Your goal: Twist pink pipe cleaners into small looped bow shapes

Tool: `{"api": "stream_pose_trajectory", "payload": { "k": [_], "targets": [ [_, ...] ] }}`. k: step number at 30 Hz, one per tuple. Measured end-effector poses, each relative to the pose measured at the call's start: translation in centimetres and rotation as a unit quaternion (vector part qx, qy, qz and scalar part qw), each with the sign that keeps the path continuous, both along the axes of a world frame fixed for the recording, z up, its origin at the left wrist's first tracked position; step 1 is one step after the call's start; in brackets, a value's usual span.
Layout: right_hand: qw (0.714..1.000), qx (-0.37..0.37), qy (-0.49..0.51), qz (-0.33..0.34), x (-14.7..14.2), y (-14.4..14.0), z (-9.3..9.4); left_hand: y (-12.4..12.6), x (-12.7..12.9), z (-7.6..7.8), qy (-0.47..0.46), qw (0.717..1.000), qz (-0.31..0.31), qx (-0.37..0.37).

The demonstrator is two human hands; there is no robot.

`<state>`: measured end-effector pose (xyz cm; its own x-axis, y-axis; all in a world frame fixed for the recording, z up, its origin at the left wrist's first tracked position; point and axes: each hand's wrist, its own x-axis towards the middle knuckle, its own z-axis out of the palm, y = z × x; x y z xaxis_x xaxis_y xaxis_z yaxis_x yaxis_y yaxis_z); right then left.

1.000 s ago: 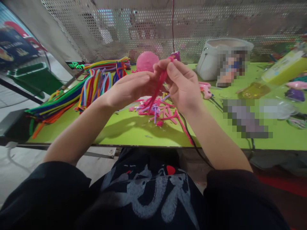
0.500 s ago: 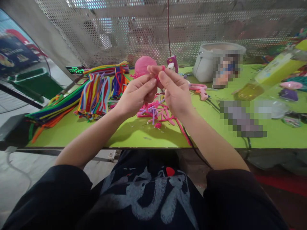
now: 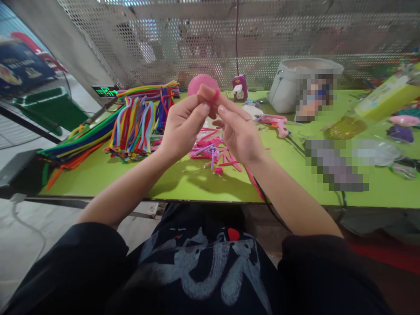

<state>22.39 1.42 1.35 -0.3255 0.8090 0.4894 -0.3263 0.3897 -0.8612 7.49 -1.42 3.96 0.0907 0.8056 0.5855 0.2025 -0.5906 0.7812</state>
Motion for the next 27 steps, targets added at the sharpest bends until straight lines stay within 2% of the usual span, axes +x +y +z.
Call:
{"api": "stream_pose_trajectory", "payload": {
  "k": [3,6,8,10,13,16,18,20,23,25,27],
  "targets": [
    [0.999,0.050,-0.017,0.014,0.4,-0.1,-0.1,0.4,-0.2,0.0,0.001,1.000,-0.005,0.000],
    [0.986,0.140,-0.079,-0.040,0.8,-0.2,-0.3,0.7,-0.8,-0.5,0.040,0.997,0.057,0.040],
    [0.979,0.158,-0.103,-0.073,0.6,-0.3,-0.7,0.9,-1.3,-0.9,0.080,0.988,0.107,0.074],
    [0.986,0.128,-0.090,-0.063,0.2,-0.2,-1.1,1.2,-2.0,-1.1,0.128,0.977,0.141,0.099],
    [0.997,0.035,-0.070,-0.012,-0.6,0.0,-1.3,2.3,-2.9,-1.1,0.204,0.962,0.149,0.108],
    [0.994,-0.072,-0.055,0.063,-0.9,0.2,-1.0,3.5,-3.6,-1.4,0.272,0.944,0.144,0.116],
    [0.989,-0.106,-0.041,0.094,-0.7,0.1,-0.8,4.0,-3.9,-1.8,0.302,0.931,0.152,0.134],
    [0.990,-0.093,-0.042,0.097,-0.4,-0.3,-0.9,3.9,-3.8,-2.2,0.293,0.931,0.156,0.151],
    [0.994,-0.025,-0.079,0.071,0.3,-1.4,-1.3,2.7,-2.9,-2.3,0.203,0.960,0.125,0.147],
    [0.995,0.041,-0.095,0.008,0.6,-2.0,-1.4,1.7,-2.1,-2.1,0.122,0.982,0.085,0.116],
    [0.987,0.101,-0.087,-0.087,0.8,-2.3,-1.2,0.9,-1.1,-1.7,0.056,0.995,0.028,0.075]
  ]
}}
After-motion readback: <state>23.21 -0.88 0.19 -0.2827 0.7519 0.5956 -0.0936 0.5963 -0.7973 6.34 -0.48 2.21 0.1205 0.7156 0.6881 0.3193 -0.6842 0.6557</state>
